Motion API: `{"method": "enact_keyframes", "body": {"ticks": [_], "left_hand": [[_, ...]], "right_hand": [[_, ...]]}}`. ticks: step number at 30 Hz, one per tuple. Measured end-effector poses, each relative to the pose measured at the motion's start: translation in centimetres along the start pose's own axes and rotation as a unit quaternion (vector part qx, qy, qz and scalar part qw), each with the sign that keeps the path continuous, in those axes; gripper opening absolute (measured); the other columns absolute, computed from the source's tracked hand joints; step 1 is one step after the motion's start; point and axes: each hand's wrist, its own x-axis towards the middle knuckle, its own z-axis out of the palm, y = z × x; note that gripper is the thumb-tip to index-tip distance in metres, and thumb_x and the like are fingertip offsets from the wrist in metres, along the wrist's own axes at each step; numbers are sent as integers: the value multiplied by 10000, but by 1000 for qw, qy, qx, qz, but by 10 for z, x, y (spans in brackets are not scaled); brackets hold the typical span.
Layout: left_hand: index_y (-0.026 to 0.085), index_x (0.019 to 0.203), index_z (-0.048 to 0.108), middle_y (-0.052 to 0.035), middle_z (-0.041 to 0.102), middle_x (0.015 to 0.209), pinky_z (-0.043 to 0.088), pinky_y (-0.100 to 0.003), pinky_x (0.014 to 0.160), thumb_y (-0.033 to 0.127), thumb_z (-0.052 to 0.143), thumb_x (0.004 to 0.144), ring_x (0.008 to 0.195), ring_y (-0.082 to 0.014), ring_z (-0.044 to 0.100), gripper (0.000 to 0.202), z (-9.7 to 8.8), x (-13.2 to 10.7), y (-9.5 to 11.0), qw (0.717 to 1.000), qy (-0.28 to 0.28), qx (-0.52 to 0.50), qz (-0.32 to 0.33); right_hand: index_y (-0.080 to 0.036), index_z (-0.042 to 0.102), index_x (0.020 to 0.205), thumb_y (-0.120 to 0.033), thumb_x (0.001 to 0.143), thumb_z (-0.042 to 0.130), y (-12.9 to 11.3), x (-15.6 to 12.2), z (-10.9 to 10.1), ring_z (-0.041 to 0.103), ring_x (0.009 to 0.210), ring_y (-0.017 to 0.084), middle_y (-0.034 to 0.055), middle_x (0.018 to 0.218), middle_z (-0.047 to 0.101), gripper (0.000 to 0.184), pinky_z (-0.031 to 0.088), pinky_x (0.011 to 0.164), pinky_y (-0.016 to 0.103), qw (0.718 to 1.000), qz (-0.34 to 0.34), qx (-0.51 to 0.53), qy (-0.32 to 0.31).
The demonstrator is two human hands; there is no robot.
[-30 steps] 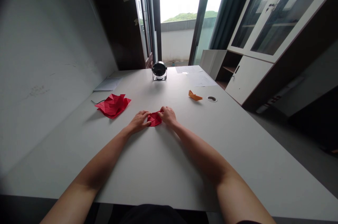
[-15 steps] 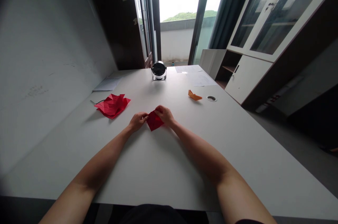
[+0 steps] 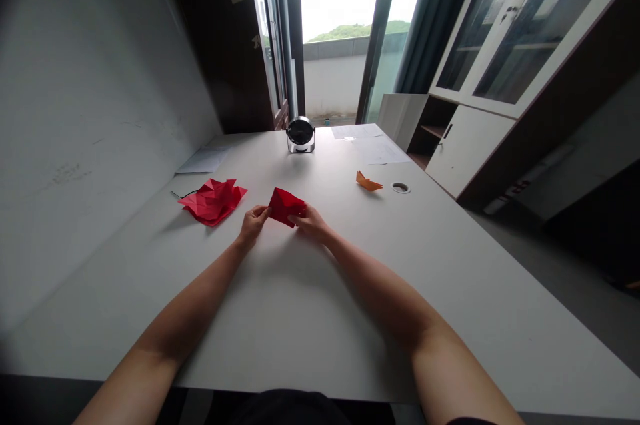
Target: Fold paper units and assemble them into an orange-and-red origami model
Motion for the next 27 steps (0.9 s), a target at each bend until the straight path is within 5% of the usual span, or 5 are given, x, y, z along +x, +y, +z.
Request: {"method": "enact_keyframes", "body": {"ticks": [9, 14, 18, 22, 27], "left_hand": [[174, 955, 753, 8, 634, 672, 463, -248, 636, 467, 728, 801, 645, -136, 578, 332, 5, -5, 2, 999, -32, 0, -11], [177, 1145, 661, -76, 701, 1047, 506, -278, 794, 417, 718, 813, 894, -175, 646, 413, 9, -10, 11, 995, -94, -13, 12], [189, 1281, 564, -112, 650, 1246, 515, -314, 875, 332, 723, 799, 1036, -211, 648, 527, 11, -12, 13, 992, -125, 5, 27], [202, 1209, 623, -99, 679, 1200, 520, -354, 897, 309, 685, 820, 1034, -227, 662, 408, 8, -12, 9, 990, -120, 73, 26], [209, 1101, 688, -75, 717, 1106, 510, -361, 914, 251, 660, 806, 1029, -230, 662, 300, 5, -13, 10, 984, -146, 93, 31]], "right_hand": [[-192, 637, 868, -403, 808, 643, 7, 2, -2, 545, 716, 147, -7, 766, 618, 219, 453, 686, 273, 990, -51, -125, 44], [-203, 634, 879, -321, 855, 600, 8, 0, 0, 574, 810, 166, 37, 919, 639, 125, 483, 721, 287, 972, -112, -196, 56], [-206, 648, 910, -172, 868, 525, 5, -4, -3, 551, 900, 196, 70, 976, 628, 134, 475, 787, 310, 926, -130, -347, 73], [-204, 653, 917, -74, 837, 521, 2, -6, -6, 519, 931, 215, 81, 984, 627, 202, 453, 834, 319, 873, -136, -464, 60], [-214, 666, 961, -30, 821, 524, 4, -5, -5, 514, 1020, 226, 86, 1078, 629, 271, 469, 864, 324, 863, -135, -485, 36]]}}
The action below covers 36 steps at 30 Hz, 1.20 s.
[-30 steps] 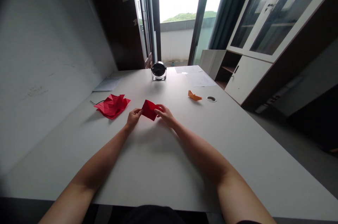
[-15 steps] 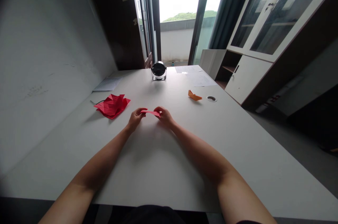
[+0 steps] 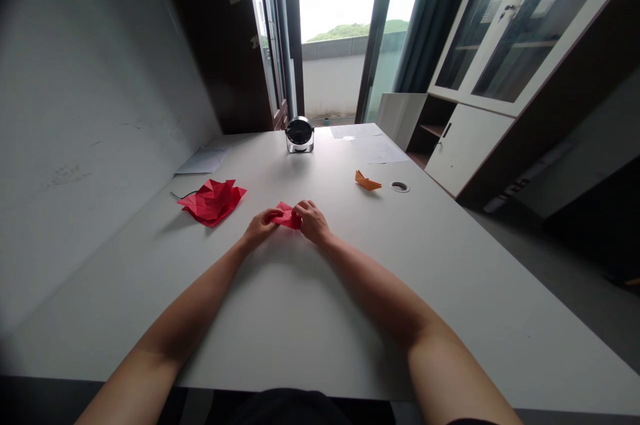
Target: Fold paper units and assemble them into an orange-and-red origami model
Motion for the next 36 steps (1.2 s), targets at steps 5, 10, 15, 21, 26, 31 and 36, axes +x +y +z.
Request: {"method": "enact_keyframes", "body": {"ticks": [5, 10, 15, 21, 26, 31, 36], "left_hand": [[176, 986, 694, -68, 719, 1007, 523, -330, 844, 240, 661, 766, 948, -207, 660, 232, -2, 2, 3, 996, 4, -85, -13], [179, 998, 677, -60, 696, 985, 518, -252, 652, 242, 686, 713, 854, -176, 650, 292, -6, 3, 0, 982, 15, -175, -67], [194, 1009, 664, -49, 679, 993, 536, -241, 629, 307, 752, 699, 854, -170, 654, 342, -7, 3, 0, 973, 29, -214, -81], [207, 1075, 671, -56, 687, 1031, 532, -230, 622, 331, 771, 730, 852, -168, 667, 380, -6, 1, 4, 972, 0, -220, -88], [180, 1086, 668, -69, 699, 1050, 554, -314, 820, 289, 773, 747, 911, -177, 678, 371, -3, 3, 4, 972, 8, -228, -53], [175, 1066, 678, -76, 699, 1065, 549, -365, 860, 301, 761, 755, 850, -178, 700, 345, -3, 5, 2, 977, 12, -206, -56], [159, 1029, 700, -82, 701, 1046, 555, -390, 888, 375, 782, 756, 840, -181, 703, 358, -5, 5, 0, 973, 39, -221, -51]], "right_hand": [[-228, 675, 989, -86, 847, 540, -1, 0, 1, 520, 1159, 231, 83, 1254, 592, 243, 478, 954, 380, 998, -9, 62, 32], [-213, 685, 936, -257, 888, 585, 2, 2, 2, 606, 1108, 218, 110, 1356, 537, 119, 513, 938, 401, 976, 20, 210, 47], [-208, 686, 954, -341, 830, 655, 8, 6, 7, 659, 938, 210, 96, 1148, 658, 184, 551, 796, 367, 924, 48, 378, 21], [-182, 679, 907, -297, 780, 662, 9, 6, 11, 617, 688, 152, 18, 782, 679, 172, 512, 675, 308, 878, 99, 468, 12], [-175, 662, 865, -276, 745, 650, 11, 8, 10, 619, 698, 155, 18, 771, 675, 157, 506, 658, 302, 868, 125, 477, 61], [-181, 641, 868, -280, 743, 639, 13, 9, 10, 612, 656, 146, 7, 752, 670, 159, 510, 640, 308, 857, 140, 491, 75], [-177, 642, 867, -293, 754, 659, 12, 8, 11, 598, 617, 136, -2, 705, 662, 162, 492, 624, 299, 846, 140, 510, 73]]}}
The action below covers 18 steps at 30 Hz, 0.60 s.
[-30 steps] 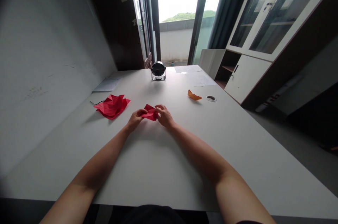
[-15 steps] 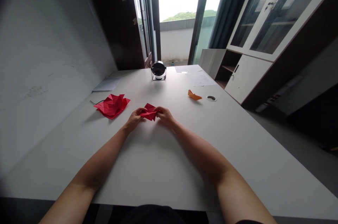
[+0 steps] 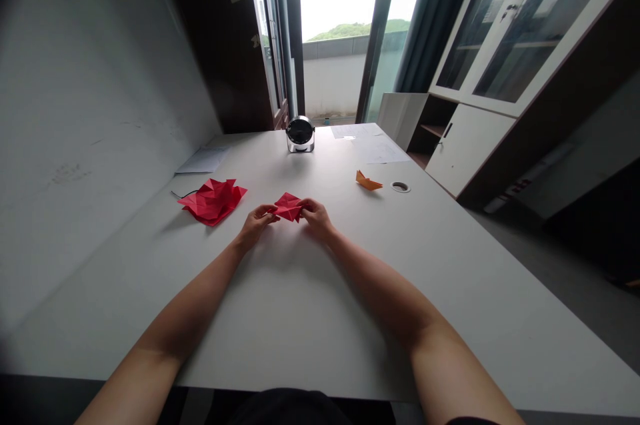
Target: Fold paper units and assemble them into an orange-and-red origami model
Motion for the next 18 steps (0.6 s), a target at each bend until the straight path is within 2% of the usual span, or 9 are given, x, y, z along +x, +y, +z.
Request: {"method": "enact_keyframes", "body": {"ticks": [5, 11, 18], "left_hand": [[144, 1003, 718, -78, 710, 1001, 555, -391, 891, 418, 809, 744, 828, -190, 710, 387, -1, 1, -3, 999, 4, -34, -3], [141, 921, 683, -54, 713, 883, 550, -372, 855, 425, 802, 762, 794, -203, 729, 347, -1, 2, -4, 998, 34, -60, -2], [146, 880, 610, -29, 695, 839, 527, -318, 778, 407, 804, 751, 759, -199, 735, 349, 0, 2, -4, 999, 24, -42, 0]], "right_hand": [[-173, 654, 855, -319, 752, 694, -1, 1, 0, 586, 624, 128, -9, 676, 647, 183, 478, 630, 282, 1000, 2, -5, 12], [-183, 666, 882, -421, 759, 730, -3, 0, -2, 632, 764, 164, 34, 806, 697, 276, 514, 715, 307, 1000, 21, -20, 11], [-175, 650, 857, -541, 784, 716, -4, -2, -1, 647, 734, 175, 54, 782, 707, 379, 508, 701, 310, 998, 27, -52, -7]]}}
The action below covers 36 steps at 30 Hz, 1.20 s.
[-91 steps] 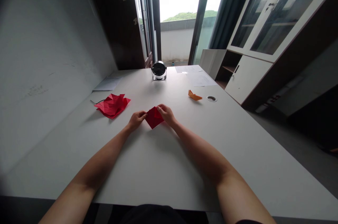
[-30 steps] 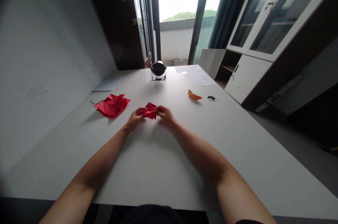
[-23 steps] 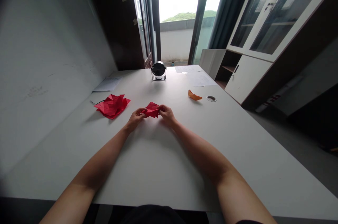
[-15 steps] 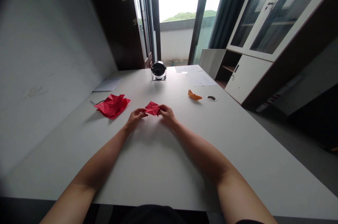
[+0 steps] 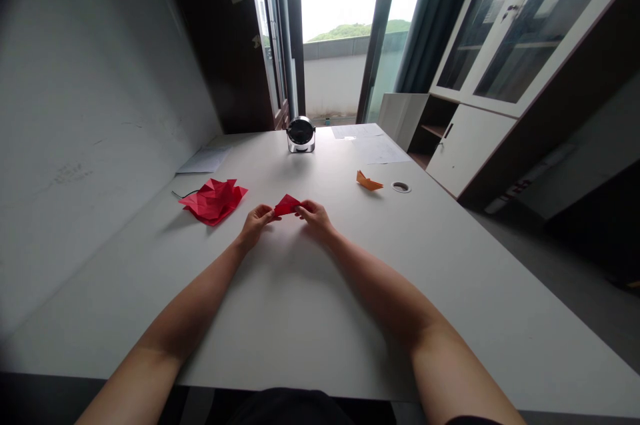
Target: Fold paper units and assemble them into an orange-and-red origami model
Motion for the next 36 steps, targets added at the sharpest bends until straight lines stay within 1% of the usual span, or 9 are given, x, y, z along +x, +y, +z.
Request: {"method": "enact_keyframes", "body": {"ticks": [3, 6, 9, 12, 18, 20, 24, 29, 36], "left_hand": [[157, 907, 577, -29, 707, 836, 506, -288, 735, 386, 806, 740, 753, -191, 729, 364, 1, 0, -2, 1000, -11, 19, 2], [167, 1016, 570, -52, 733, 881, 491, -267, 697, 382, 792, 753, 776, -193, 725, 405, 1, -2, -3, 999, -30, 31, 0], [168, 1172, 570, -79, 745, 924, 481, -246, 647, 409, 787, 757, 801, -202, 720, 527, 2, -3, 0, 998, -45, 43, -14], [146, 1253, 581, -107, 753, 946, 477, -238, 610, 449, 787, 758, 786, -202, 708, 616, 5, -5, 2, 996, -58, 61, -27], [123, 1336, 552, -100, 756, 886, 536, -287, 651, 473, 793, 762, 729, -199, 701, 714, 8, -5, 0, 997, -35, 51, -35], [122, 1300, 583, -107, 758, 902, 557, -317, 691, 473, 795, 761, 759, -213, 709, 677, 9, -6, 0, 997, -37, 46, -40], [119, 1076, 692, -121, 755, 974, 557, -328, 748, 479, 765, 787, 833, -221, 704, 467, 10, -7, -1, 996, -47, 76, -20], [122, 1000, 724, -91, 745, 880, 519, -279, 661, 535, 670, 850, 745, -184, 667, 443, 12, -7, -1, 991, -40, 128, 2], [149, 891, 730, -57, 728, 802, 489, -265, 637, 490, 695, 833, 718, -174, 639, 347, 13, -10, 3, 982, -38, 182, 21]], "right_hand": [[-176, 621, 807, -561, 803, 693, 0, -1, 1, 624, 697, 162, 47, 734, 697, 391, 494, 687, 300, 1000, -7, -15, 3], [-182, 594, 799, -532, 808, 697, -1, -2, 2, 608, 667, 157, 34, 691, 680, 365, 479, 665, 295, 1000, -19, -13, 3], [-190, 605, 948, -466, 792, 715, -4, -2, 3, 597, 644, 155, 3, 680, 662, 335, 481, 650, 298, 1000, -29, 9, 5], [-198, 600, 1119, -410, 785, 705, -3, -1, 5, 593, 638, 152, -18, 689, 651, 409, 494, 656, 305, 999, -31, 7, -2], [-201, 673, 1021, -369, 797, 660, 7, -1, 12, 640, 717, 173, 18, 773, 701, 281, 512, 711, 311, 994, -46, -91, -32], [-210, 684, 1025, -362, 805, 650, 10, -2, 14, 645, 719, 176, 16, 767, 705, 270, 509, 710, 307, 990, -44, -125, -39], [-223, 696, 1010, -361, 813, 645, 8, -5, 12, 611, 656, 156, -6, 713, 681, 246, 470, 658, 275, 980, -30, -193, -36], [-206, 690, 895, -391, 810, 645, 0, -7, 9, 518, 606, 129, -22, 671, 625, 208, 392, 598, 247, 964, -35, -263, -9], [-213, 662, 845, -390, 796, 672, -5, -10, 15, 465, 593, 121, -43, 630, 561, 183, 355, 582, 249, 965, -42, -257, -26]]}}
